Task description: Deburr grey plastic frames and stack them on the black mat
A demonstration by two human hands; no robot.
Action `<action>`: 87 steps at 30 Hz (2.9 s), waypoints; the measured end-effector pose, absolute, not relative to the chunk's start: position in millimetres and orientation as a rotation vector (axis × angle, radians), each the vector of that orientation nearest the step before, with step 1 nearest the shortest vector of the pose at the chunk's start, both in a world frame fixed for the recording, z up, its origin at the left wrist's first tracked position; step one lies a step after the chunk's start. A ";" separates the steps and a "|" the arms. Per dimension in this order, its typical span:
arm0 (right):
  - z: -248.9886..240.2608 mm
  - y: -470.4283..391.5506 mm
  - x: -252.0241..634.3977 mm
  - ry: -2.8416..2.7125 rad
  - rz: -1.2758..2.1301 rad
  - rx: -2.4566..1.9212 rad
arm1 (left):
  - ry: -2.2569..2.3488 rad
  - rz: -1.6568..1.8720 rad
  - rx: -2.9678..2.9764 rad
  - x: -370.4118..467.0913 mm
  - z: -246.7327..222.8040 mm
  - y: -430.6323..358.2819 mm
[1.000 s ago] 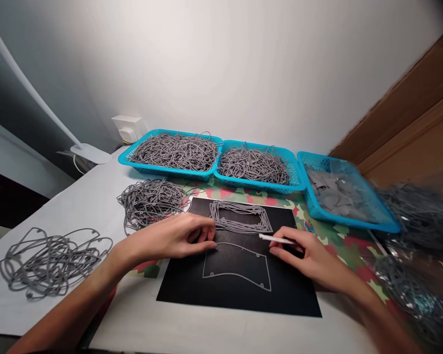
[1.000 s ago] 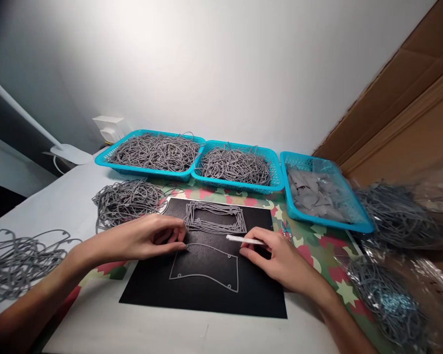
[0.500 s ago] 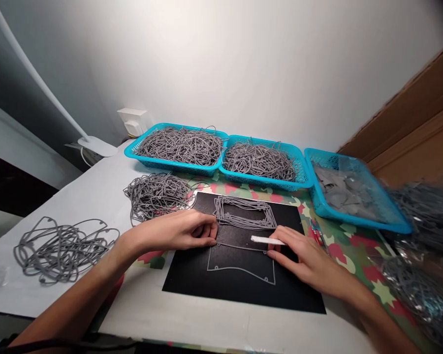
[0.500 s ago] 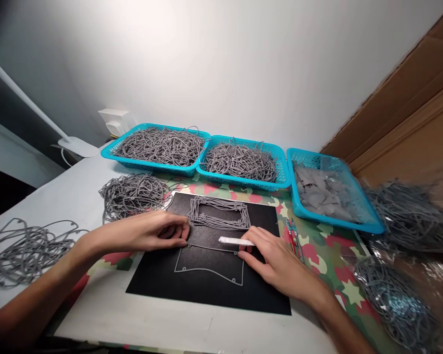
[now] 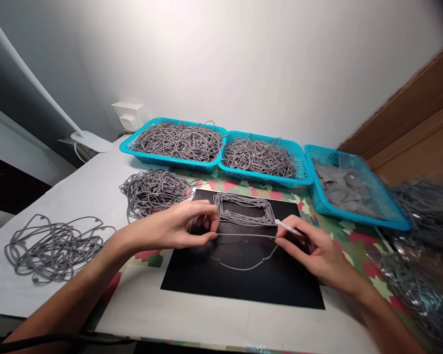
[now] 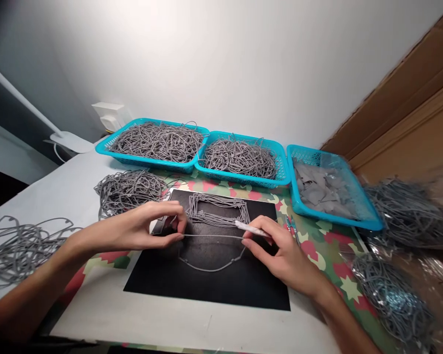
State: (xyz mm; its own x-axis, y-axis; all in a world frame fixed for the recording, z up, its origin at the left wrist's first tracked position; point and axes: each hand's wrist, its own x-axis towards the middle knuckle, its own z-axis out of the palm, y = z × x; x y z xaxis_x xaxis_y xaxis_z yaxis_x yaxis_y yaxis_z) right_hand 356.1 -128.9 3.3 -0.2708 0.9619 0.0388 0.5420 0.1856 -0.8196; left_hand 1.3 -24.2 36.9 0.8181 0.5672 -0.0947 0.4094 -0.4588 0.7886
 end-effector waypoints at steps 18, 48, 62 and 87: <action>13.2 -135.5 340.3 -2.471 1.049 -1.399 | 0.657 -0.128 2.132 10.0 23.4 -29.4; -45.6 -75.0 345.1 -1.633 0.582 -1.454 | 1.023 0.956 2.052 38.1 -10.1 -9.4; -38.2 -96.8 345.9 -1.785 0.163 -1.432 | 1.206 0.730 2.359 -11.4 11.8 -4.8; -32.8 -103.7 345.9 -1.802 0.178 -1.441 | 0.503 0.396 2.244 71.1 25.0 -83.0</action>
State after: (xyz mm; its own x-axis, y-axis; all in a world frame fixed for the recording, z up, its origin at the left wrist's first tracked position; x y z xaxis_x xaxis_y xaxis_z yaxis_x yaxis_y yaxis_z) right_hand 345.9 -103.7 -32.8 -0.0266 0.8697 0.4928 0.7564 0.3398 -0.5589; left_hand 71.1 -83.0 25.0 0.8728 0.4733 0.1196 0.2281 -0.6120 0.7572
